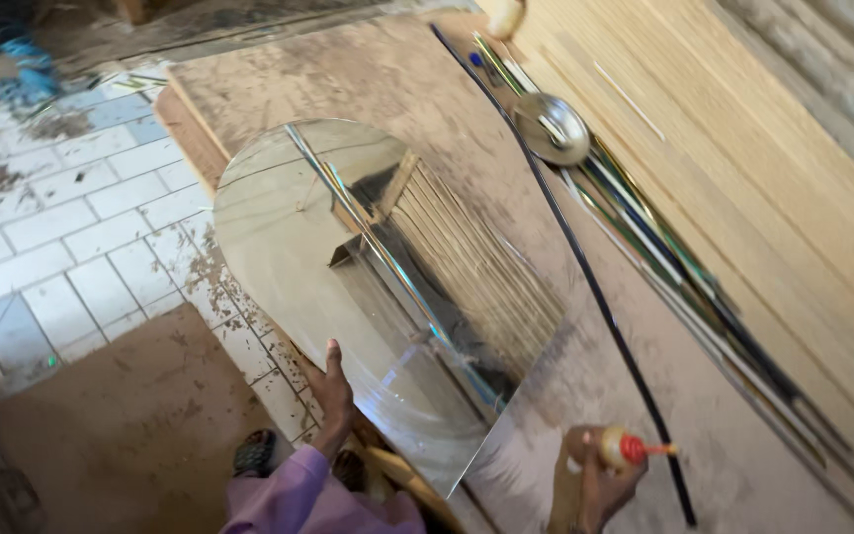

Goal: The person applies glue from a squeeze bottle along the edges of a large mirror resting on a wooden frame. They repeatedly lift the mirror, apply glue to the frame, and reposition the mirror, continuing this process along multiple edges.

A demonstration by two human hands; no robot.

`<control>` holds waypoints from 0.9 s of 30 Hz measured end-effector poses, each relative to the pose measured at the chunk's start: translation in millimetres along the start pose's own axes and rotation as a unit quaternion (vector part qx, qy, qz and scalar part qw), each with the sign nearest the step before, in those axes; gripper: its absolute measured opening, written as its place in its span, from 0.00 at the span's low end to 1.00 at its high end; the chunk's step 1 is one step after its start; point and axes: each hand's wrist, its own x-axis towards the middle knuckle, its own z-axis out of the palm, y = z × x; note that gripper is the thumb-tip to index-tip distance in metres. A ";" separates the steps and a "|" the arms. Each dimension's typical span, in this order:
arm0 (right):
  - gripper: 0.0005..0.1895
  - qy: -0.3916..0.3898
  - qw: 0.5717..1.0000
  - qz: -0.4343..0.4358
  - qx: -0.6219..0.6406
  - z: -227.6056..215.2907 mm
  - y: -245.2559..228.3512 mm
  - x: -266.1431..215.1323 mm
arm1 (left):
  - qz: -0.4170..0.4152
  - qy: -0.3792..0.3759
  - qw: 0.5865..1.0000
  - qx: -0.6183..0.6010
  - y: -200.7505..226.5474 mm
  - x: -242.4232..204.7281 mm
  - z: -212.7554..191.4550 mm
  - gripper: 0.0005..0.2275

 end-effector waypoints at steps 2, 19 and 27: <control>0.45 -0.046 0.993 0.024 0.107 5.6 3.2 11.0 | 0.014 0.011 1.000 0.022 -5.4 17.6 7.4 0.39; 0.49 -0.565 0.742 0.003 0.362 167.5 -324.6 -37.1 | 0.098 -0.125 0.973 0.169 107.1 18.7 -40.3 0.49; 0.49 -0.780 0.474 0.228 0.339 298.3 -434.0 -118.0 | 0.342 -0.070 0.888 -0.301 185.1 104.0 -57.9 0.41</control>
